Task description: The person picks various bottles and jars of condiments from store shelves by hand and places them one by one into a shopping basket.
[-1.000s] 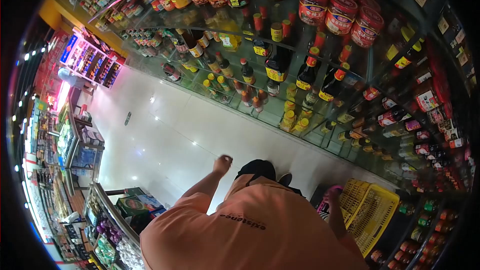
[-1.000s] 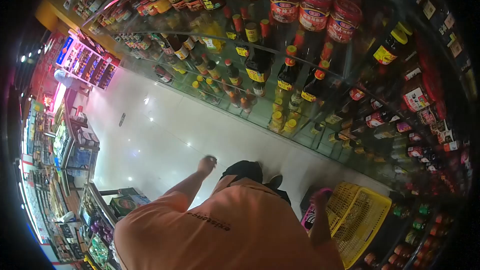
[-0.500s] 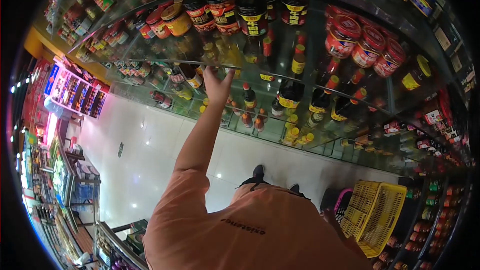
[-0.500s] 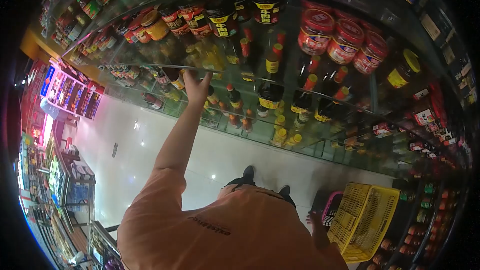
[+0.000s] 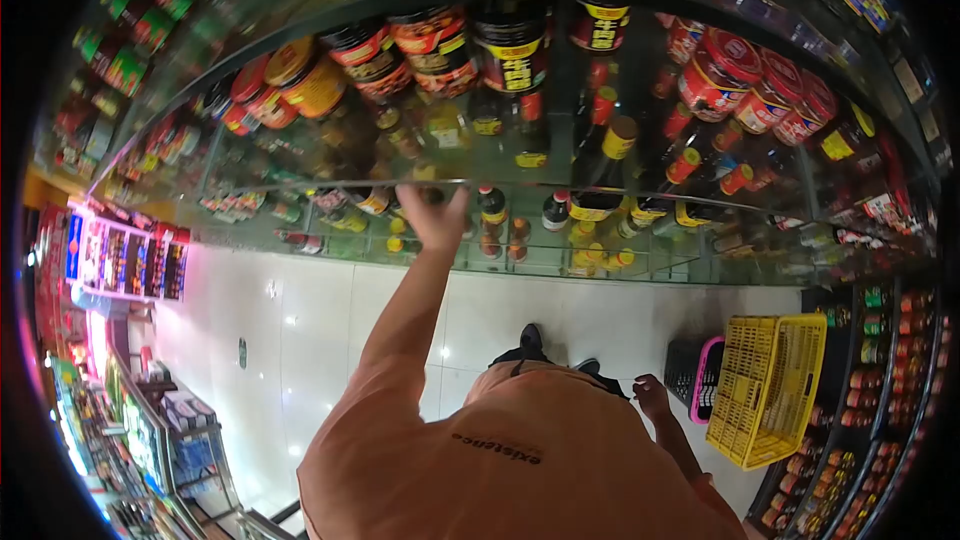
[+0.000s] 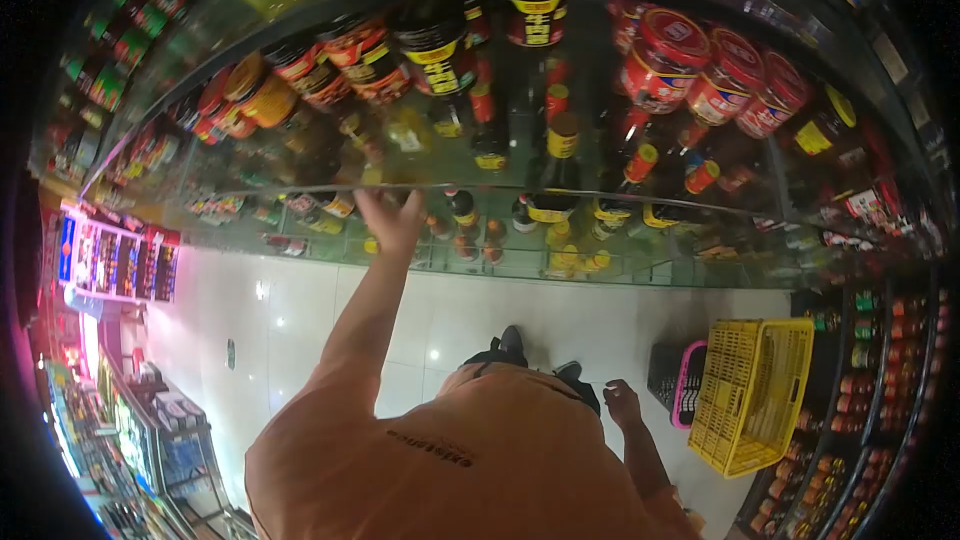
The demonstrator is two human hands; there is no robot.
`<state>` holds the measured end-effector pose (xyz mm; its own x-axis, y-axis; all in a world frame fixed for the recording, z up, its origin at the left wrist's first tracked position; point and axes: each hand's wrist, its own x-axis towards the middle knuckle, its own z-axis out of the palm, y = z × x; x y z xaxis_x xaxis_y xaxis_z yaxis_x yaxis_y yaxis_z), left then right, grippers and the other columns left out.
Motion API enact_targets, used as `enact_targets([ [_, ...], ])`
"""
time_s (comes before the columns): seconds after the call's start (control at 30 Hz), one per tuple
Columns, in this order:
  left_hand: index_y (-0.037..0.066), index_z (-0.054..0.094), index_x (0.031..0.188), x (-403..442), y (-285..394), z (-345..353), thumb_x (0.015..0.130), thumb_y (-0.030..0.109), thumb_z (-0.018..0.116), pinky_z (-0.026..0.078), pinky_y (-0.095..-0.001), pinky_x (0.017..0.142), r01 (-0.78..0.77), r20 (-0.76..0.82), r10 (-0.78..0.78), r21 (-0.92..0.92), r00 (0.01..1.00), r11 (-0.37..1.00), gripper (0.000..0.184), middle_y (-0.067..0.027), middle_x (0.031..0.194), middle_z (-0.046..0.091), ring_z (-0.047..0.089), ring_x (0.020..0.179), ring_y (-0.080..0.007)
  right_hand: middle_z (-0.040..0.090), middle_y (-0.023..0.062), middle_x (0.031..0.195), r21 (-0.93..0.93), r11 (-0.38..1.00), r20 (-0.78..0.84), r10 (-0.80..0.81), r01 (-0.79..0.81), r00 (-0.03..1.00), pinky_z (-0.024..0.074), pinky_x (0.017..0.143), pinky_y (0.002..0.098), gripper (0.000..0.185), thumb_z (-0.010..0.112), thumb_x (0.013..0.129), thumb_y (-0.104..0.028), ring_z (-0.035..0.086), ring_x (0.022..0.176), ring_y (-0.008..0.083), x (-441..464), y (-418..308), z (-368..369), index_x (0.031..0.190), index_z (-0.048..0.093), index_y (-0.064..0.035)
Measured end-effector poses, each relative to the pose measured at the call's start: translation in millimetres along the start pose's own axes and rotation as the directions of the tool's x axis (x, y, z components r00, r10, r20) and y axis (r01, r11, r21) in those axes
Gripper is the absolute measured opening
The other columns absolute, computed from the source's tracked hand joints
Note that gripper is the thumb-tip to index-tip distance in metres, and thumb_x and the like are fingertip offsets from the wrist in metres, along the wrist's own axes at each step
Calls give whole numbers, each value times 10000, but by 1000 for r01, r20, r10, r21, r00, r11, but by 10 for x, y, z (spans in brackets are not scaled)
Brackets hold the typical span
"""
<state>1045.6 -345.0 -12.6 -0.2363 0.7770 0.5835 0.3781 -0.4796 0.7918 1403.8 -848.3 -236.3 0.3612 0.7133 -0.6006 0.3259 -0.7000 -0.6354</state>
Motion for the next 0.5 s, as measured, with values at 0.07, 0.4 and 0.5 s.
enact_targets([
  [0.07, 36, 523, 1208, -186, 178, -188, 629, 117, 874, 444, -420, 897, -241, 20, 240, 119, 970, 963, 682, -148, 1102, 516, 526, 1023, -332, 677, 78, 783, -71, 996, -42, -53, 50, 998, 524, 654, 316, 236, 638, 898, -149, 668, 735, 158, -117, -369, 21, 1098, 621, -25],
  [0.4, 82, 653, 1109, -1213, 1295, -170, 553, 168, 872, 542, -371, 719, -175, 657, 325, -284, 680, 943, 603, -123, 1042, 583, 632, 874, -279, 648, 78, 1013, 655, 628, -126, -458, 420, 880, 530, 811, 308, 379, 630, 937, -15, 632, 970, 153, -611, -3237, -371, 1291, 497, -31],
  [0.5, 115, 672, 1159, -1357, 1597, -20, 589, 221, 865, 573, -373, 695, -136, 846, 291, -257, 447, 957, 611, -104, 1039, 583, 670, 845, -269, 643, 77, 1016, 689, 579, -174, -452, 437, 875, 530, 815, 314, 402, 648, 921, -9, 632, 979, 158, -777, -3412, -562, 1291, 496, -48],
])
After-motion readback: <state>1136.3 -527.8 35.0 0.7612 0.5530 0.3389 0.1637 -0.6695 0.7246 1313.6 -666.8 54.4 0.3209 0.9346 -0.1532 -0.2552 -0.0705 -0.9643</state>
